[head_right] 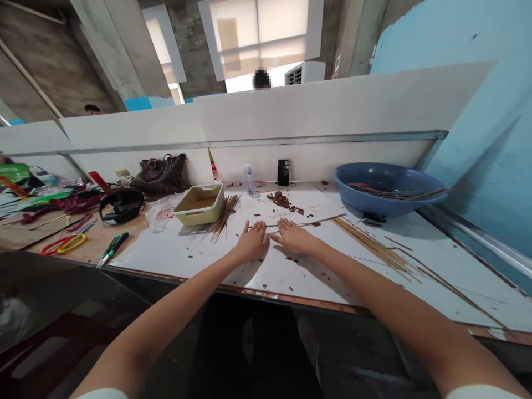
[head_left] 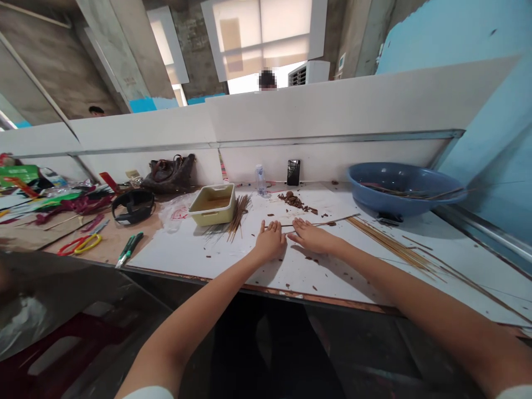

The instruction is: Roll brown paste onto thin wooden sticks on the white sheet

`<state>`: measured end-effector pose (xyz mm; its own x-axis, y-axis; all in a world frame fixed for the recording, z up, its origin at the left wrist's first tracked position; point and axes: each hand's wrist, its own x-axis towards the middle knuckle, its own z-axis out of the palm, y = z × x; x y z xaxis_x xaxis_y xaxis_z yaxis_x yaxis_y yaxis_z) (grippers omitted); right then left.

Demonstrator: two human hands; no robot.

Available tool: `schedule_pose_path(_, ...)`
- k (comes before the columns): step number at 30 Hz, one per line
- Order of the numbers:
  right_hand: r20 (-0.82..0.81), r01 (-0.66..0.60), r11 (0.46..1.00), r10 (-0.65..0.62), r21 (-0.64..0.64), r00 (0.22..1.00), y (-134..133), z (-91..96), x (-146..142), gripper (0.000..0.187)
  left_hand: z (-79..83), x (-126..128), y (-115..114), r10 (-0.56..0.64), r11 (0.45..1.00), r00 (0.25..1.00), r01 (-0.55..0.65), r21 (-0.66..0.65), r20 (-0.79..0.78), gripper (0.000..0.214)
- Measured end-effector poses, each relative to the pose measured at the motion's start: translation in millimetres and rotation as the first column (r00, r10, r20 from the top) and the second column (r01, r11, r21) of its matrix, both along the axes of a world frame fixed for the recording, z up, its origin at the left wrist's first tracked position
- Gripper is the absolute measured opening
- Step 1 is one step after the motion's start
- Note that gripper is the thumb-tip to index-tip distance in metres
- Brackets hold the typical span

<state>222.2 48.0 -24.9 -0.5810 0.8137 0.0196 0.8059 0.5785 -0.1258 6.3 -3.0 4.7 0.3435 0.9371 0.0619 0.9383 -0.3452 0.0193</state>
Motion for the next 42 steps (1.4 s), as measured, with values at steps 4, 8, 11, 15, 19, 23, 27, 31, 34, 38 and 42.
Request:
schedule_pose_path(4, 0.005, -0.022, 1.000, 0.022, -0.007, 1.000, -2.8, 1.3, 4.2, 0.092, -0.7, -2.7, 3.5, -0.009, 1.000, 1.000, 0.009, -0.024, 0.004, 0.068)
schedule_pose_path(8, 0.011, 0.047, 0.996, -0.046, -0.072, 0.999, 10.3, 18.1, -4.6, 0.089, 13.0, 2.9, 20.0, 0.035, 0.996, 0.999, -0.034, -0.085, 0.003, 0.066)
schedule_pose_path(11, 0.008, 0.071, 0.996, -0.071, -0.053, 0.997, 5.3, 16.2, -4.8, 0.095, 11.7, 1.9, 16.9, 0.035, 0.997, 0.999, -0.035, -0.067, 0.006, 0.067)
schedule_pose_path(15, -0.005, 0.017, 1.000, -0.017, 0.000, 1.000, -12.7, 0.1, 5.1, 0.101, -2.0, -7.2, -0.4, 0.001, 1.000, 1.000, -0.001, -0.017, 0.005, 0.069)
schedule_pose_path(19, -0.013, 0.018, 1.000, -0.018, -0.016, 1.000, -7.4, 3.8, 5.5, 0.098, 1.4, -7.9, 4.8, -0.006, 1.000, 1.000, 0.006, -0.025, 0.007, 0.067)
schedule_pose_path(23, 0.008, 0.063, 0.998, -0.063, -0.025, 0.998, 4.7, 12.1, -0.6, 0.095, 10.6, -1.6, 17.2, 0.048, 0.997, 0.999, -0.048, -0.062, 0.008, 0.066)
schedule_pose_path(27, 0.014, 0.036, 0.999, -0.036, 0.018, 0.999, -7.5, 0.7, 6.1, 0.103, 1.6, -7.5, 6.1, 0.029, 0.999, 0.999, -0.028, -0.036, 0.024, 0.068)
schedule_pose_path(31, 0.021, 0.004, 1.000, -0.005, 0.021, 1.000, -13.5, -0.7, 10.6, 0.101, -1.6, -16.9, 1.2, -0.013, 0.999, 1.000, 0.014, -0.051, 0.016, 0.066)
schedule_pose_path(34, 0.054, 0.059, 0.997, -0.056, -0.046, 0.997, -1.4, 13.5, 3.0, 0.095, 10.4, -14.0, 13.3, 0.008, 0.994, 1.000, -0.008, -0.106, 0.004, 0.064)
schedule_pose_path(38, 0.039, 0.093, 0.994, -0.090, -0.060, 0.995, 8.4, 19.7, -2.6, 0.091, 19.6, -7.8, 20.5, 0.050, 0.992, 0.999, -0.049, -0.119, 0.004, 0.065)
schedule_pose_path(42, 0.033, 0.041, 0.999, -0.041, -0.012, 0.999, -3.0, 1.1, 10.0, 0.092, 9.7, -13.4, 3.1, 0.026, 0.994, 1.000, -0.025, -0.105, 0.008, 0.067)
